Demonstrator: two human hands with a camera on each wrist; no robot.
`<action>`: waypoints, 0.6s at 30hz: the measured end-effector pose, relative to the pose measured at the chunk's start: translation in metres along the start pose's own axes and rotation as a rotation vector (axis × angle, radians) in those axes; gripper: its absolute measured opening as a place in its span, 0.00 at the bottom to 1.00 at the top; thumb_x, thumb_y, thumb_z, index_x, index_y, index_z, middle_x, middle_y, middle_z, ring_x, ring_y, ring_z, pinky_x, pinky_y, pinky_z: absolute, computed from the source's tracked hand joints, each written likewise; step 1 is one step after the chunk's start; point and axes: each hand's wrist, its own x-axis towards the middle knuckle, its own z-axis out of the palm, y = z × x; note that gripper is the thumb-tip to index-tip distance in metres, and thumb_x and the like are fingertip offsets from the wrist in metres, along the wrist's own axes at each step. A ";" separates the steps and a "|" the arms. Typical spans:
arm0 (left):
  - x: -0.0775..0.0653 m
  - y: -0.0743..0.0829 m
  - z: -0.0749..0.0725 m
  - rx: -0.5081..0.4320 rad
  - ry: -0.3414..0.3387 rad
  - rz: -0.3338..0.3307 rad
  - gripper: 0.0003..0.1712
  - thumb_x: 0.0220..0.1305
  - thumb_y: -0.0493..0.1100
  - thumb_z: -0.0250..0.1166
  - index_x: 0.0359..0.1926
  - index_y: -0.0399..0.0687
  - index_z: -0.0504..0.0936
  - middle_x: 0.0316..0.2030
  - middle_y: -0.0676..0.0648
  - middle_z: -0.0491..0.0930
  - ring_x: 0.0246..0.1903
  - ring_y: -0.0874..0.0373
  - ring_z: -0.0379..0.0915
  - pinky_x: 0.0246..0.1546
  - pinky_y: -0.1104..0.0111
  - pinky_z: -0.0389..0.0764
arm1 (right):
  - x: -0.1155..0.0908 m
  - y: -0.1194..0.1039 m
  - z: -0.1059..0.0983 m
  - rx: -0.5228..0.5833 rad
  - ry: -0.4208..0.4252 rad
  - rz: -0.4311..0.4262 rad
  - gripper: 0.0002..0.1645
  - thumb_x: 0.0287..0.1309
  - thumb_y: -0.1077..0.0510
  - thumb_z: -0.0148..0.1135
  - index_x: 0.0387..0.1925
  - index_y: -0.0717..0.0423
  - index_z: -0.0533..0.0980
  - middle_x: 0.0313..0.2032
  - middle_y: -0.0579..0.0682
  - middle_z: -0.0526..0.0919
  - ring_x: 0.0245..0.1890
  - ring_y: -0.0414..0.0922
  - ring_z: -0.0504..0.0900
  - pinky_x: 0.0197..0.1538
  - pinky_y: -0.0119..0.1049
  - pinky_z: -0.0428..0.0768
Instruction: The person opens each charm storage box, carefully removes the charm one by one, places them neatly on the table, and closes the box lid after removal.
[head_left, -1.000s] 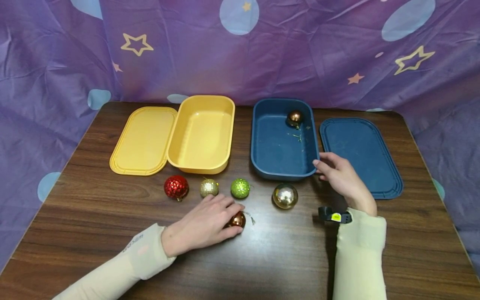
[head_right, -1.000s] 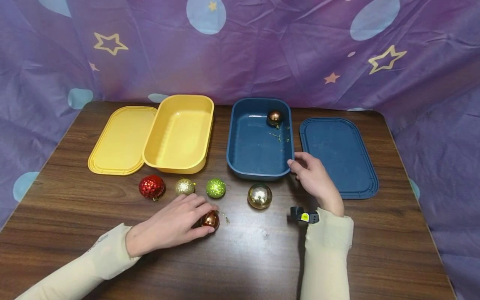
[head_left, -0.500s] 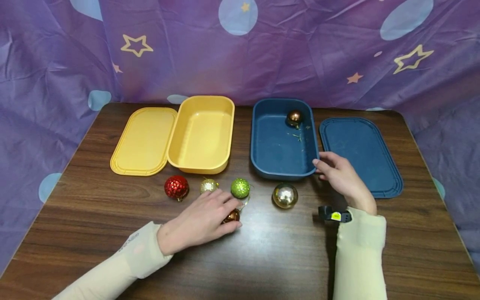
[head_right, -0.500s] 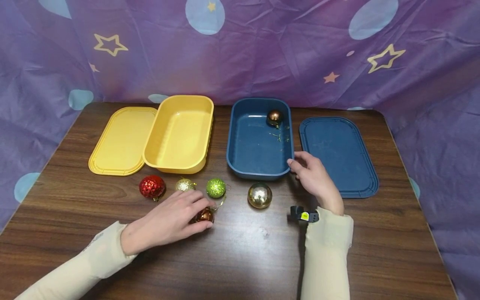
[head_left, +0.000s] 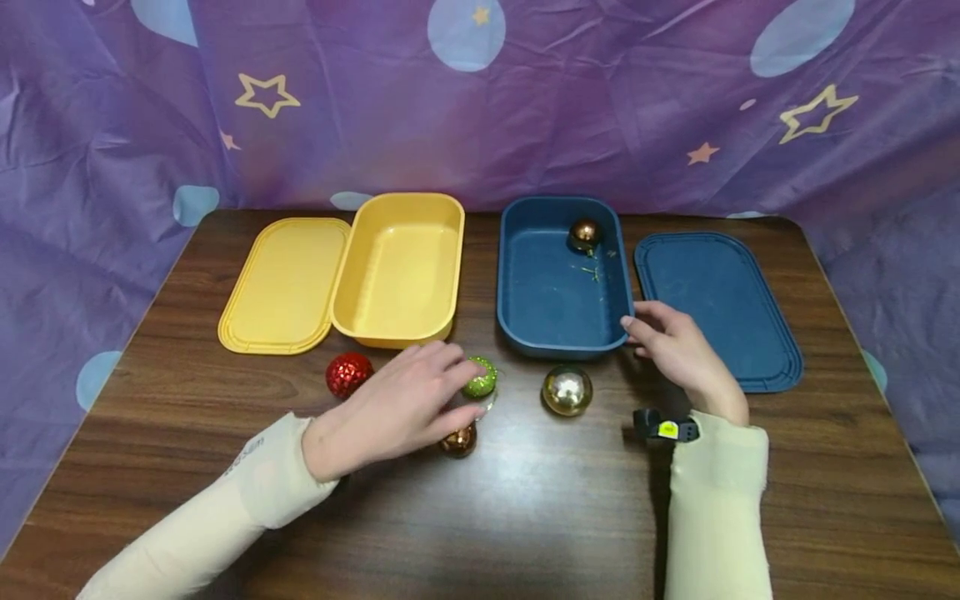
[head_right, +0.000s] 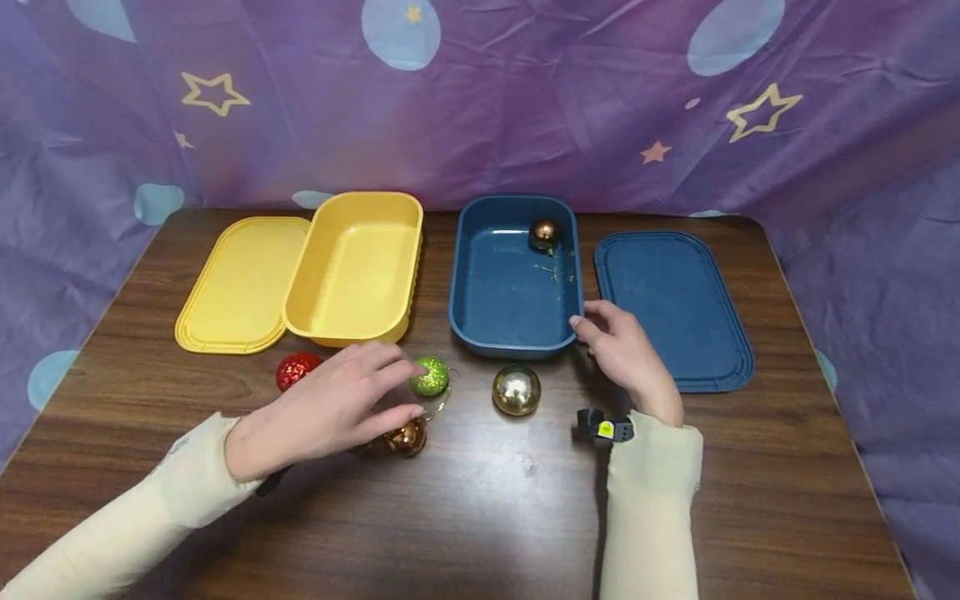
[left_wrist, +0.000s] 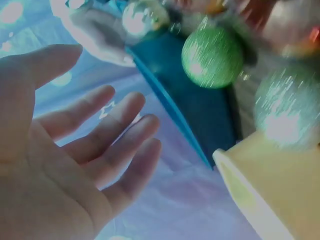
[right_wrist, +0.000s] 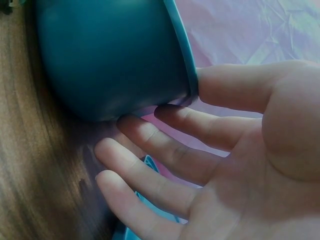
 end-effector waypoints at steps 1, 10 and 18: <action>0.003 -0.001 -0.003 -0.004 0.005 0.005 0.16 0.64 0.54 0.63 0.46 0.49 0.81 0.34 0.52 0.76 0.36 0.58 0.72 0.37 0.64 0.76 | 0.000 0.000 0.000 -0.001 0.002 -0.004 0.33 0.73 0.48 0.44 0.68 0.67 0.59 0.60 0.67 0.71 0.52 0.55 0.75 0.42 0.25 0.79; 0.034 -0.008 -0.024 0.014 0.045 0.060 0.18 0.64 0.51 0.63 0.49 0.45 0.81 0.39 0.48 0.79 0.39 0.55 0.75 0.41 0.62 0.79 | -0.001 -0.001 0.001 -0.005 0.009 -0.018 0.33 0.73 0.49 0.44 0.68 0.69 0.59 0.59 0.68 0.72 0.52 0.55 0.76 0.42 0.26 0.79; 0.059 -0.009 -0.032 0.032 0.044 0.073 0.18 0.67 0.49 0.60 0.51 0.44 0.80 0.44 0.46 0.79 0.40 0.54 0.74 0.42 0.62 0.78 | 0.000 -0.002 0.001 -0.007 0.006 -0.010 0.33 0.73 0.49 0.44 0.68 0.69 0.58 0.60 0.68 0.71 0.52 0.56 0.75 0.44 0.28 0.79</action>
